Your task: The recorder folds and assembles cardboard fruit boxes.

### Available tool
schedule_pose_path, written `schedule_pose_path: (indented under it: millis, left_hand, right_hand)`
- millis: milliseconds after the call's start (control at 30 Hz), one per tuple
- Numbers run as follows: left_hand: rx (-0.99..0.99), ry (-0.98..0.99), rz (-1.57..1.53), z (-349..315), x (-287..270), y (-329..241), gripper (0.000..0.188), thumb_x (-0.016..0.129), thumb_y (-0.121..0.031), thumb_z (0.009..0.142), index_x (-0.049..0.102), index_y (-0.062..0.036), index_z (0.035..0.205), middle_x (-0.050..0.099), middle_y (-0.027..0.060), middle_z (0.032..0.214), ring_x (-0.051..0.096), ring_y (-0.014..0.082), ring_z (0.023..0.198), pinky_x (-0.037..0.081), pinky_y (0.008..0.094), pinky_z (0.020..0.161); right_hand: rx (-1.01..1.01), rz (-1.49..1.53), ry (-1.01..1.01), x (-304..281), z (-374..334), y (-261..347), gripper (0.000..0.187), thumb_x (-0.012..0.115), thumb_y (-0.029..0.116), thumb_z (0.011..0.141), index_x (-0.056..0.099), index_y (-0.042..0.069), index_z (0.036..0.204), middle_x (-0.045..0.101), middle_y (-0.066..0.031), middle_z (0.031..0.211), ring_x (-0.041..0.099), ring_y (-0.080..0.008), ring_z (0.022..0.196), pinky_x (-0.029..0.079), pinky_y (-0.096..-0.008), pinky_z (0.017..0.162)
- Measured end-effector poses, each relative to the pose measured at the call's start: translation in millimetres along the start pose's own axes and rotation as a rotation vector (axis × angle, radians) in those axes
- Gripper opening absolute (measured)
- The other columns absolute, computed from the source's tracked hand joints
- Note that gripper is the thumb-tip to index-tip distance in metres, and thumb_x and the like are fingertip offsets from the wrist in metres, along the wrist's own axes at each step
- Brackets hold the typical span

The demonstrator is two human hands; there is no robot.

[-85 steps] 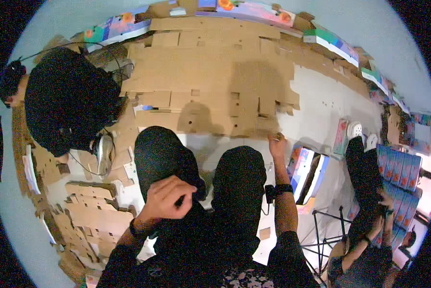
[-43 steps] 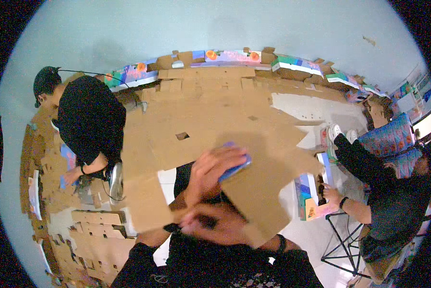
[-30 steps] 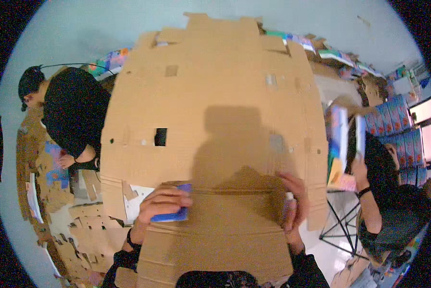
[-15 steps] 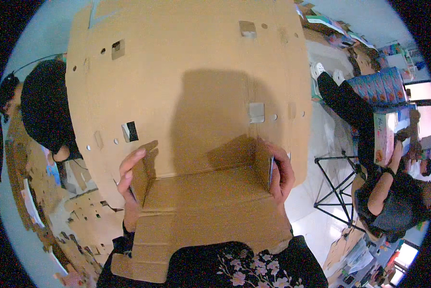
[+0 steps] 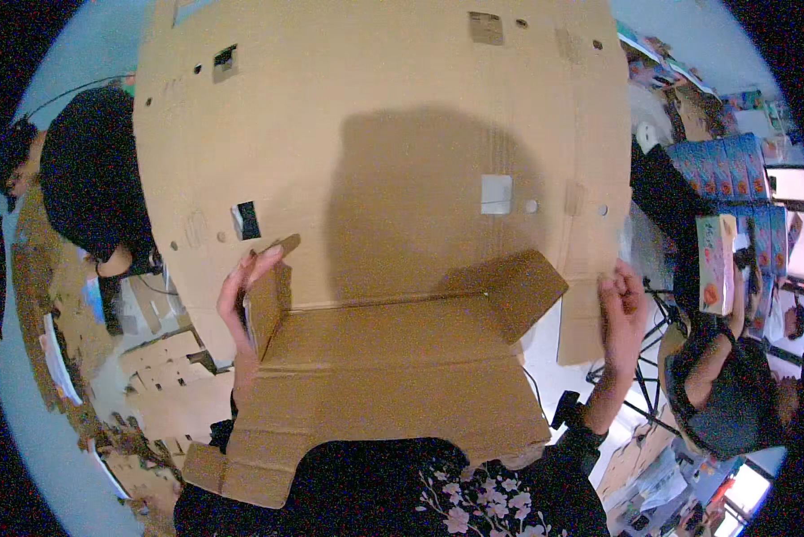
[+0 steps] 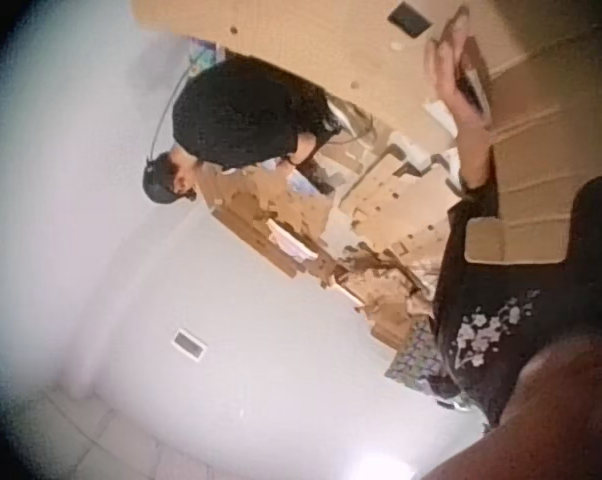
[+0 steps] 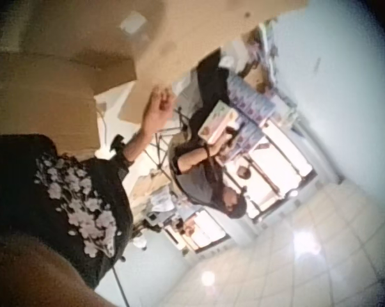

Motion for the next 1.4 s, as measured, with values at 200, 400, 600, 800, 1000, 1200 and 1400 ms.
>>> schedule_pose_path:
  millis: [200,400,600,800,1000,1200,1400]
  left_hand:
    - [0.226,0.397,0.446,0.0,7.3,-8.4,0.029,0.072,-0.009,0.083,0.057,-0.0185,0.107,0.067,0.0009,0.124,0.06,0.0254,0.122,0.034,0.0554,0.108]
    - [0.221,0.333,0.346,1.8,13.6,-21.2,0.025,0.068,-0.009,0.085,0.055,-0.0176,0.105,0.066,0.0029,0.127,0.058,0.0274,0.124,0.034,0.0543,0.109]
    - [0.15,0.29,0.337,5.4,2.9,-22.5,0.031,0.063,-0.009,0.09,0.051,-0.0145,0.119,0.062,0.0117,0.132,0.056,0.0344,0.124,0.035,0.0535,0.109]
    - [-0.057,0.224,0.5,-3.1,-27.0,-43.2,0.059,0.062,-0.018,0.092,0.037,-0.0102,0.146,0.041,0.0234,0.149,0.042,0.0397,0.136,0.032,0.0541,0.111]
    - [-0.465,-0.179,0.537,-55.7,-121.7,-39.8,0.067,0.054,-0.028,0.097,0.025,-0.0061,0.154,0.029,0.0186,0.158,0.031,0.032,0.144,0.032,0.0451,0.112]
    - [-0.983,-0.242,-0.254,-126.2,-167.1,-21.3,0.071,0.052,-0.039,0.096,0.03,-0.001,0.152,0.04,0.0172,0.15,0.039,0.0263,0.138,0.033,0.0373,0.111]
    - [-0.859,-0.316,-0.307,-138.4,-174.4,-44.9,0.071,0.055,-0.035,0.092,0.032,-0.0013,0.15,0.039,0.0151,0.152,0.041,0.027,0.137,0.036,0.0375,0.106]
  right_hand:
    - [-0.123,0.452,0.237,-1.3,-42.3,44.5,0.106,0.084,0.033,0.073,0.024,-0.006,0.151,0.042,-0.0181,0.149,0.043,-0.0266,0.137,0.031,-0.0388,0.114]
    - [-0.302,-0.078,0.045,44.4,-63.4,70.7,0.111,0.09,0.045,0.058,0.04,-0.002,0.145,0.047,-0.0161,0.143,0.049,-0.0275,0.128,0.036,-0.0386,0.108]
    - [-0.922,-0.454,0.198,92.2,-39.8,103.9,0.076,0.078,0.045,0.076,0.049,0.009,0.137,0.047,-0.0216,0.142,0.049,-0.0375,0.123,0.038,-0.0466,0.101]
    - [-1.156,-0.625,0.215,126.0,-43.4,126.0,0.056,0.077,0.005,0.069,0.066,0.025,0.12,0.06,-0.0149,0.131,0.054,-0.035,0.116,0.047,-0.0416,0.092]
    - [-1.124,-1.053,0.338,144.9,-42.2,141.5,0.074,0.074,0.007,0.051,0.07,0.031,0.121,0.058,-0.0019,0.131,0.052,-0.0245,0.1,0.047,-0.037,0.088]
    - [-1.059,-0.942,0.456,159.7,-38.9,133.8,0.081,0.077,0.007,0.045,0.069,0.03,0.123,0.053,-0.0031,0.133,0.047,-0.0278,0.11,0.044,-0.0355,0.09]
    - [-1.071,-0.951,0.456,154.8,-38.0,129.0,0.079,0.08,0.02,0.05,0.068,0.032,0.127,0.053,-0.0024,0.136,0.047,-0.0255,0.109,0.04,-0.0389,0.094]
Point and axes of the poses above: each hand's wrist, its own z-axis towards the middle knuckle, its own x-axis out of the palm, y = z × x, the point moved 2 cm from there along z, towards the middle knuckle
